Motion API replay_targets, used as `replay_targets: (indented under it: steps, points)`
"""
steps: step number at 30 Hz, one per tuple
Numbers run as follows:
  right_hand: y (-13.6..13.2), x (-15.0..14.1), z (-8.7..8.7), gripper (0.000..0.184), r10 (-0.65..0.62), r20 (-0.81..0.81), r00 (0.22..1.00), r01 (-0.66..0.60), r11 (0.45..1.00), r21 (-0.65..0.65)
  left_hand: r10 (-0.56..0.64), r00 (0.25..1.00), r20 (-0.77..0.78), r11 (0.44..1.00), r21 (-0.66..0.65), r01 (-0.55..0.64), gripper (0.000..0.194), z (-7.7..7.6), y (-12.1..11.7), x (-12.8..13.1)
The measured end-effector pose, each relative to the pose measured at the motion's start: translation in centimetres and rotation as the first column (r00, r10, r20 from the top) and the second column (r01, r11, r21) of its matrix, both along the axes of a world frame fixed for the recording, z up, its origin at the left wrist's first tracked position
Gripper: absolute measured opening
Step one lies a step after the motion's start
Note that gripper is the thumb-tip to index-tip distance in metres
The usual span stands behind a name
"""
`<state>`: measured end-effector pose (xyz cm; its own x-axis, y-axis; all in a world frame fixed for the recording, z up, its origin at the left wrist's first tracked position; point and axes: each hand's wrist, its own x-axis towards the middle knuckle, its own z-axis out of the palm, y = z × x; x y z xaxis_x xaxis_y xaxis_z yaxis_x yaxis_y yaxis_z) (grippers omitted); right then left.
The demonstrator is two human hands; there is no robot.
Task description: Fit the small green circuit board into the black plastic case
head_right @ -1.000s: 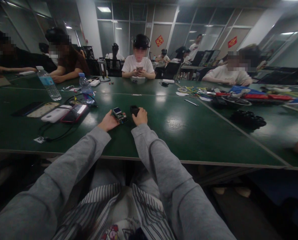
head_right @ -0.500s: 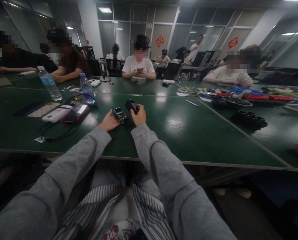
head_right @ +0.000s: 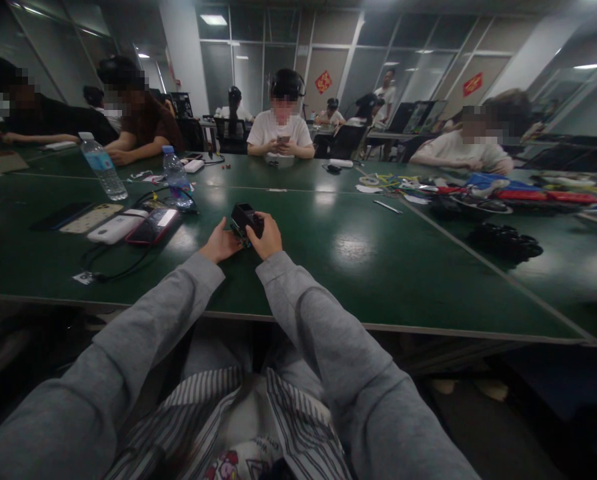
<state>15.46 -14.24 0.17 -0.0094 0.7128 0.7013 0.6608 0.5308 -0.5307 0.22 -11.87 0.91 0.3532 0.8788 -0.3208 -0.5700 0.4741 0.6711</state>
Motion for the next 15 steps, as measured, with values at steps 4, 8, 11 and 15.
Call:
replay_targets:
  steps: [4,8,11,15]
  points:
    - [-0.16,-0.03,0.14,0.045,0.005,0.026,1.000,-0.005,1.000,-0.004,0.015,1.000,0.000,1.000,-0.003,-0.015,0.063,0.04,-0.08,0.06]
    - [-0.33,-0.14,0.16,0.043,-0.003,0.047,0.999,0.003,1.000,-0.013,0.020,1.000,0.007,1.000,-0.006,-0.020,0.063,0.17,-0.19,0.12]
    - [-0.33,-0.22,0.00,0.042,0.001,0.053,0.999,-0.001,1.000,-0.013,0.021,1.000,0.002,1.000,-0.017,-0.021,0.063,0.28,-0.24,0.15]
    - [0.00,-0.26,-0.53,0.042,0.018,0.074,0.997,-0.017,1.000,-0.017,0.022,1.000,0.019,0.999,-0.024,-0.021,0.061,0.36,-0.25,0.15]
